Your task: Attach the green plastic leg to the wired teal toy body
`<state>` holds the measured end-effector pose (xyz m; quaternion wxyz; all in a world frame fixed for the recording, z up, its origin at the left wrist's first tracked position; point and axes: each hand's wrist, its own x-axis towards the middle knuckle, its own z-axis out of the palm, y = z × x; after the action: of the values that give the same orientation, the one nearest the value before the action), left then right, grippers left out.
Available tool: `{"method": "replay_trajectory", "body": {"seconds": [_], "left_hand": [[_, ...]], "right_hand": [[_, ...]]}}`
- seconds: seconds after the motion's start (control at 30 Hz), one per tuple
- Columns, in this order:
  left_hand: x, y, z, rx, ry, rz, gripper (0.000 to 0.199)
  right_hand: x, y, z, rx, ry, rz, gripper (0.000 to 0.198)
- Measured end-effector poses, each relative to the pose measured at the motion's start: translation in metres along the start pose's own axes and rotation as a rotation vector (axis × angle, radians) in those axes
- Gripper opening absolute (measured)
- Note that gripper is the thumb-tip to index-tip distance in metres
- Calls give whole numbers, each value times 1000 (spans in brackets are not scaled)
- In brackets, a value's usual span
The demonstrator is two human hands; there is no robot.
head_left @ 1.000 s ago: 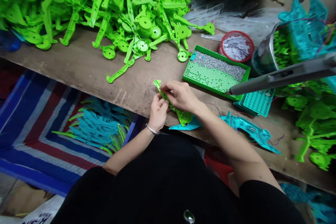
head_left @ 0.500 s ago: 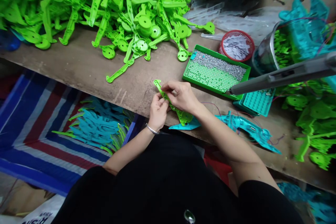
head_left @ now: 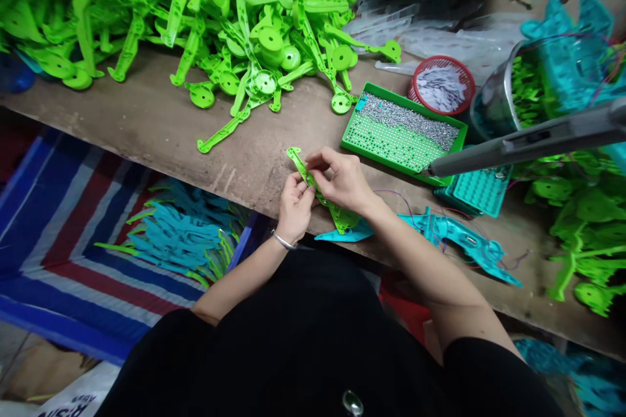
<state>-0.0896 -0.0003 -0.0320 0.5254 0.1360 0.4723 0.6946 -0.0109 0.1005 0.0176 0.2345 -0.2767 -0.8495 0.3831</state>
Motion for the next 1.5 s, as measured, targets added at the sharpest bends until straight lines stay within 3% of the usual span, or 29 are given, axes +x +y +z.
{"method": "replay_trajectory", "body": {"seconds": [0.37,0.73,1.03,1.3,1.5], "left_hand": [[0,-1,-1,21,-11,27,34],[2,-3,-2,23,-12,53,36],[2,-4,-3,19,-7,31,38],[0,-1,-2,33,-9,22,37],[2,-3,-2,30,-5,54,36]], "right_hand": [[2,-1,5,12,18,52,18],[-2,-1,6,-149,-15,-114,17],[-1,1,5,-203,-70,-60,13],[4,-8,1,-116,-38,60,17],[-12,-4,4,-283,-97,-24,17]]}}
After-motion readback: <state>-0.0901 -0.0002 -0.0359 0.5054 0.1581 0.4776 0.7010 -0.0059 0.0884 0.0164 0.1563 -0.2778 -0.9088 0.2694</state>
